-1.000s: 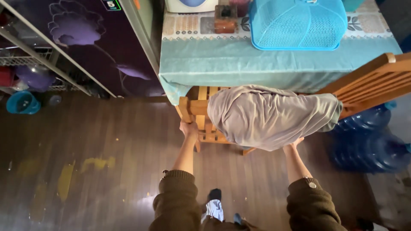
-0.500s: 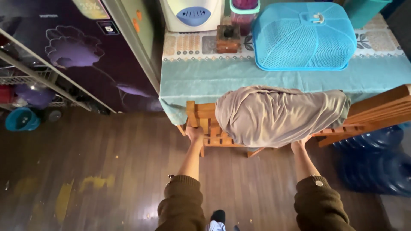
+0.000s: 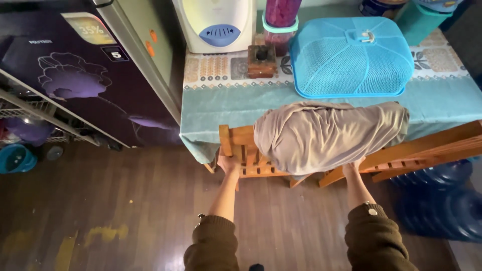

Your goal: The person is sweeping the floor with a broom and folding clothes.

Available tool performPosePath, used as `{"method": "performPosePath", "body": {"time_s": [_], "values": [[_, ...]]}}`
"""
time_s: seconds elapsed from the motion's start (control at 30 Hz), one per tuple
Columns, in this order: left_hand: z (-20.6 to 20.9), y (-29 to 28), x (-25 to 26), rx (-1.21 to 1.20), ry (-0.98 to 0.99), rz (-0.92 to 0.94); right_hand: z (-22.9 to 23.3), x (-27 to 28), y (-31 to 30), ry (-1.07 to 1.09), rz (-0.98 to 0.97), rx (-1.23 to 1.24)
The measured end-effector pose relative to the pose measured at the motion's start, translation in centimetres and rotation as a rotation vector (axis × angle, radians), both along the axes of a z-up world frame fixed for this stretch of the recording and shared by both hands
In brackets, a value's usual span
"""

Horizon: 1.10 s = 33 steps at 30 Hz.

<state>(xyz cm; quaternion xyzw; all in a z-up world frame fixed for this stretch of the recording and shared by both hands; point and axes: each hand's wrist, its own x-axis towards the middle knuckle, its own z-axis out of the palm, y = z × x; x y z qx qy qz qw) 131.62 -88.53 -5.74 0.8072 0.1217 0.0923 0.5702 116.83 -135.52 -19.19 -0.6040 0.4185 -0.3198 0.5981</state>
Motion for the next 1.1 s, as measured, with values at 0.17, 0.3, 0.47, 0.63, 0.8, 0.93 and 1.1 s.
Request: {"method": "performPosePath", "body": {"time_s": [0.17, 0.3, 0.47, 0.63, 0.8, 0.93, 1.1], "values": [[0.5, -0.2, 0.2, -0.001, 0.061, 0.011, -0.7, 0.2, -0.6, -0.150, -0.010, 0.101], [-0.1, 0.0, 0.2, -0.074, 0.035, 0.020, -0.4, 0.9, -0.8, -0.117, -0.026, 0.124], [-1.2, 0.2, 0.2, -0.010, -0.016, 0.001, 1.3, 0.8, -0.1, -0.213, -0.014, 0.207], [-3.8, 0.7, 0.2, 0.126, 0.025, -0.041, 5.6, -0.4, 2.5, 0.404, 0.056, -0.157], [-1.7, 0.3, -2.0, 0.096, 0.293, -0.003, 5.1, -4.4, 5.3, -0.051, 0.040, 0.323], [1.4, 0.9, -8.9, -0.086, 0.060, -0.100, 8.4, -9.8, 10.7, 0.001, -0.039, 0.310], [-2.6, 0.1, -19.1, -0.287, 0.067, -0.408, 14.5, -20.3, 18.9, -0.270, 0.227, 0.340]]}}
